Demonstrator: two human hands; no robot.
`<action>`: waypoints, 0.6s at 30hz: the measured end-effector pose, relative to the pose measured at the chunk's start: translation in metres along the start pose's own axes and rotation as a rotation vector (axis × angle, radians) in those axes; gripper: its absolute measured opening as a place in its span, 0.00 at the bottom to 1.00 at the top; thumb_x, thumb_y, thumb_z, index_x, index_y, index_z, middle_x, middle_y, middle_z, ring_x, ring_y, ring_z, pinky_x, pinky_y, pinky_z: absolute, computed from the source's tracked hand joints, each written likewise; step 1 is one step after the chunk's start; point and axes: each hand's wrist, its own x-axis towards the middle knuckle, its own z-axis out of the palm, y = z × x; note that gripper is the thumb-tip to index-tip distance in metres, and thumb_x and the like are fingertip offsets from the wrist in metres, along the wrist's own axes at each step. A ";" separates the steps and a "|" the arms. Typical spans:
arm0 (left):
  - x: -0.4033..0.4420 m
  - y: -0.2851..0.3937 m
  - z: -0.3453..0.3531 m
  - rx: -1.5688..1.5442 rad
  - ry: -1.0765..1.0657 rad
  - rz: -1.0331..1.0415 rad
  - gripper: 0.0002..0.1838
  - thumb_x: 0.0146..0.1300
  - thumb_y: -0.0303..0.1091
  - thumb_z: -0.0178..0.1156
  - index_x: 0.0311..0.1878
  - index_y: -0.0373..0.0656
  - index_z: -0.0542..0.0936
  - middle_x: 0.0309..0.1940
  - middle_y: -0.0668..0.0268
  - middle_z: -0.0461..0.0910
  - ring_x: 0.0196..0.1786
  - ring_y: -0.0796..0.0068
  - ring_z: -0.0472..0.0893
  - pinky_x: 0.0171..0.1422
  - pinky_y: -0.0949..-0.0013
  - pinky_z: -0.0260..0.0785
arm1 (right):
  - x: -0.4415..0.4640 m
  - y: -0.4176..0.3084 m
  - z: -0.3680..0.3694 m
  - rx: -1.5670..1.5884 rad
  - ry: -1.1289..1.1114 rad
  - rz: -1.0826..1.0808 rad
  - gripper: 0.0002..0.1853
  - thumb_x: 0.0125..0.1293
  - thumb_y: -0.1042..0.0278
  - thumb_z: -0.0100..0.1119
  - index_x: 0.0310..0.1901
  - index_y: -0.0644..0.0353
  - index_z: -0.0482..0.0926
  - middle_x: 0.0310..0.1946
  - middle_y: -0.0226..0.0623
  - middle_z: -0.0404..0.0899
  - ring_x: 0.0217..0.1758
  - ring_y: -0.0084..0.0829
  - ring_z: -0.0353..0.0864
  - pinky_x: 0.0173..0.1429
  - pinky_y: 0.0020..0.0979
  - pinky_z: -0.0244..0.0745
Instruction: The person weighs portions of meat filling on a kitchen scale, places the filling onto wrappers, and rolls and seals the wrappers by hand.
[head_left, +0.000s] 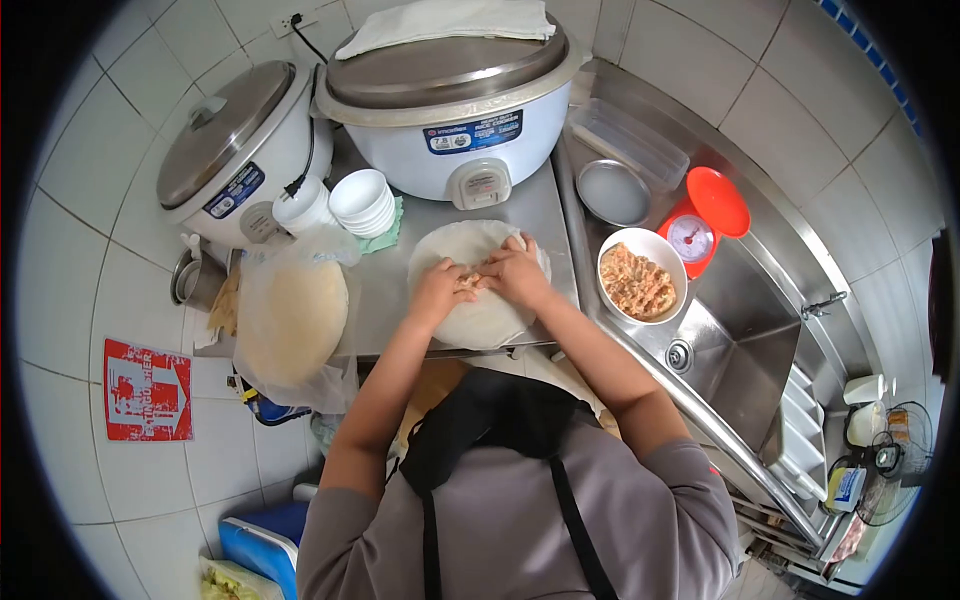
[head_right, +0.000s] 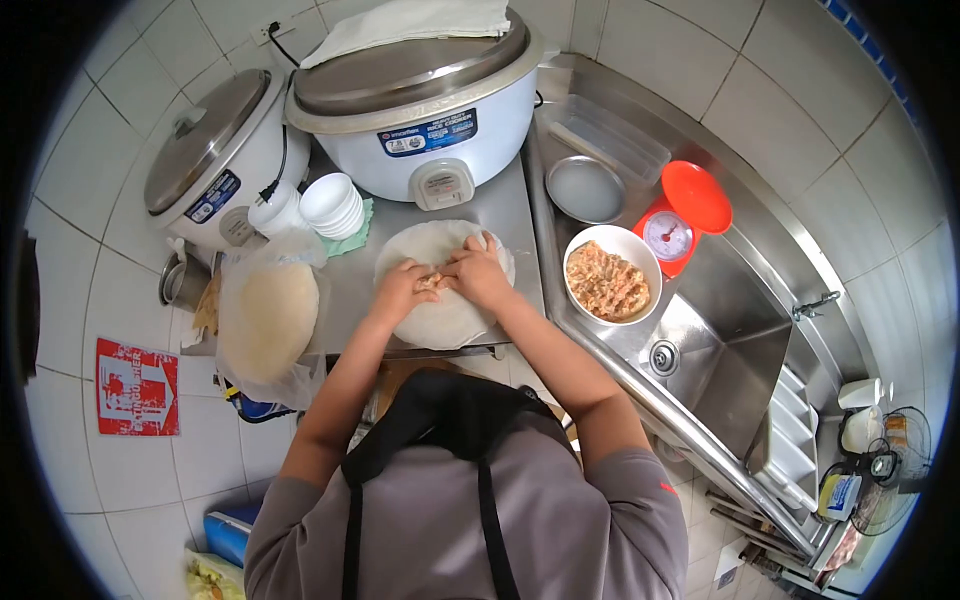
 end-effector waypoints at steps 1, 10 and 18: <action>-0.001 -0.005 -0.005 -0.002 -0.074 -0.030 0.23 0.37 0.38 0.74 0.39 0.40 0.82 0.32 0.60 0.77 0.37 0.59 0.77 0.43 0.61 0.69 | 0.003 -0.003 0.008 -0.024 -0.009 -0.014 0.16 0.46 0.53 0.68 0.39 0.42 0.86 0.31 0.21 0.77 0.48 0.29 0.68 0.70 0.56 0.43; -0.012 -0.016 -0.031 -0.157 -0.040 -0.016 0.20 0.40 0.35 0.73 0.39 0.38 0.82 0.32 0.60 0.77 0.39 0.58 0.76 0.45 0.62 0.69 | 0.015 -0.028 0.010 -0.020 -0.029 0.019 0.14 0.46 0.53 0.66 0.36 0.43 0.86 0.33 0.23 0.77 0.51 0.31 0.67 0.72 0.59 0.43; -0.016 -0.031 -0.050 -0.151 -0.139 0.024 0.20 0.44 0.34 0.71 0.43 0.39 0.81 0.32 0.61 0.77 0.37 0.61 0.76 0.43 0.63 0.69 | 0.025 -0.049 0.016 -0.060 -0.090 0.063 0.16 0.45 0.55 0.68 0.40 0.41 0.86 0.31 0.21 0.75 0.50 0.30 0.68 0.72 0.60 0.41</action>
